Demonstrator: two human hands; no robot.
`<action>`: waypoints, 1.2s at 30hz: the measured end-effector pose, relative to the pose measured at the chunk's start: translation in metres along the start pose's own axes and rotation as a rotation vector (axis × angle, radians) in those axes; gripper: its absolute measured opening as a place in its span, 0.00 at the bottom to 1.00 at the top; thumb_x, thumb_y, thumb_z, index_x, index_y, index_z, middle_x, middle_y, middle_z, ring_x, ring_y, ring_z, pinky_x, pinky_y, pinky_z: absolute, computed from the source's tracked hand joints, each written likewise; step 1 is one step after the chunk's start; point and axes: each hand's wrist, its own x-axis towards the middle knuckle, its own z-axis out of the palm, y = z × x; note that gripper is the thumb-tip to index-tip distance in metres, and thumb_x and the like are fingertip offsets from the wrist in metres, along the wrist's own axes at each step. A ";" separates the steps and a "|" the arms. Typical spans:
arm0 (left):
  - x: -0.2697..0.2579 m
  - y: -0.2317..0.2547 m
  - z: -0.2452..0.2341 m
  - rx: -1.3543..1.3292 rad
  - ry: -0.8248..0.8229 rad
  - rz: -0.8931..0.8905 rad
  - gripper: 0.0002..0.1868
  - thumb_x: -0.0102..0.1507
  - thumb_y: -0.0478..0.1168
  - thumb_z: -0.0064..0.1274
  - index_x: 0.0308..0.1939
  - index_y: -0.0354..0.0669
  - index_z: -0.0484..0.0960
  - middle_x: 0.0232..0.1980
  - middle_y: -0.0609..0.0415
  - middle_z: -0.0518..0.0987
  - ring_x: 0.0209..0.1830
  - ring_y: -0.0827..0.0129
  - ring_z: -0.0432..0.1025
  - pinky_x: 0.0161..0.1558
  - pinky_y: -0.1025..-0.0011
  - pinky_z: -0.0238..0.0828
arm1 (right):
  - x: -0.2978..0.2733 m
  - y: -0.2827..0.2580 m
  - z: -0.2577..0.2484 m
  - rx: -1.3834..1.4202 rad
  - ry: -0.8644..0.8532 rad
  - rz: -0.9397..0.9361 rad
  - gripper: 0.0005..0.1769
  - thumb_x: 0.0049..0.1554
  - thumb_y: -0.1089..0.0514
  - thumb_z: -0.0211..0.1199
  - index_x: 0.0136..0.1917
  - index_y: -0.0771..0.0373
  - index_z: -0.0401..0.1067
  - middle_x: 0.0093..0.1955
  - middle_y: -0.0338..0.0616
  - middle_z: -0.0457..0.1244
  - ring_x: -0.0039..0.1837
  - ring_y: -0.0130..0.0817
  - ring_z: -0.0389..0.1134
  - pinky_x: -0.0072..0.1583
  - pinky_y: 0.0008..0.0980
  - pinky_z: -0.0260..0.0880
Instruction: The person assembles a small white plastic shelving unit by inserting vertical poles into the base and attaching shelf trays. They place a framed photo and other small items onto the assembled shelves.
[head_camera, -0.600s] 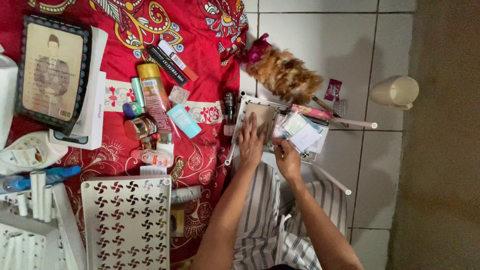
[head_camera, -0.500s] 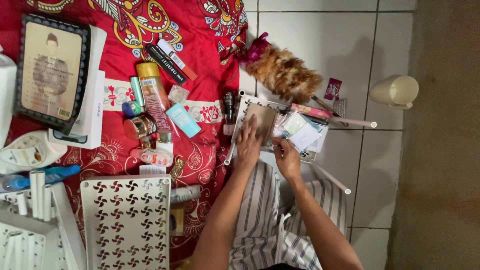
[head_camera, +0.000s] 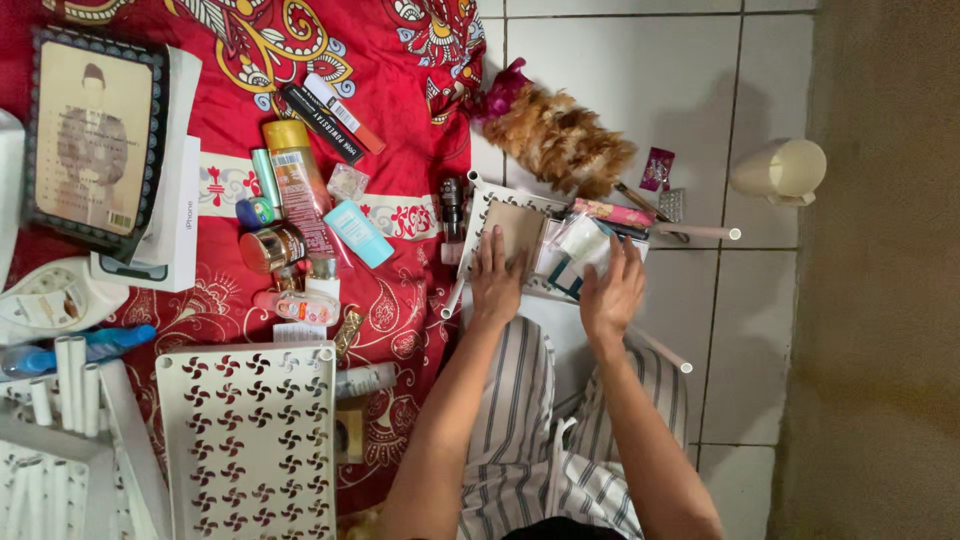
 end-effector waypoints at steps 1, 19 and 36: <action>0.000 0.000 -0.001 0.037 -0.004 -0.007 0.27 0.65 0.39 0.47 0.69 0.59 0.76 0.83 0.36 0.45 0.82 0.37 0.41 0.73 0.40 0.46 | 0.003 0.002 0.002 -0.016 -0.011 0.003 0.38 0.55 0.58 0.69 0.77 0.58 0.62 0.76 0.58 0.56 0.74 0.60 0.56 0.71 0.57 0.55; 0.004 -0.010 0.017 -0.444 0.127 -0.231 0.34 0.63 0.35 0.52 0.75 0.49 0.64 0.75 0.32 0.65 0.75 0.39 0.60 0.71 0.49 0.59 | 0.017 -0.023 0.010 0.292 -0.323 0.328 0.25 0.50 0.50 0.75 0.56 0.60 0.72 0.44 0.46 0.70 0.42 0.45 0.71 0.48 0.43 0.71; 0.006 0.013 -0.014 -0.293 0.080 -0.440 0.43 0.55 0.35 0.63 0.75 0.49 0.65 0.67 0.42 0.66 0.64 0.44 0.64 0.63 0.50 0.64 | -0.004 -0.048 0.020 0.264 -0.263 0.075 0.21 0.56 0.65 0.65 0.63 0.61 0.70 0.56 0.55 0.63 0.47 0.51 0.70 0.51 0.47 0.72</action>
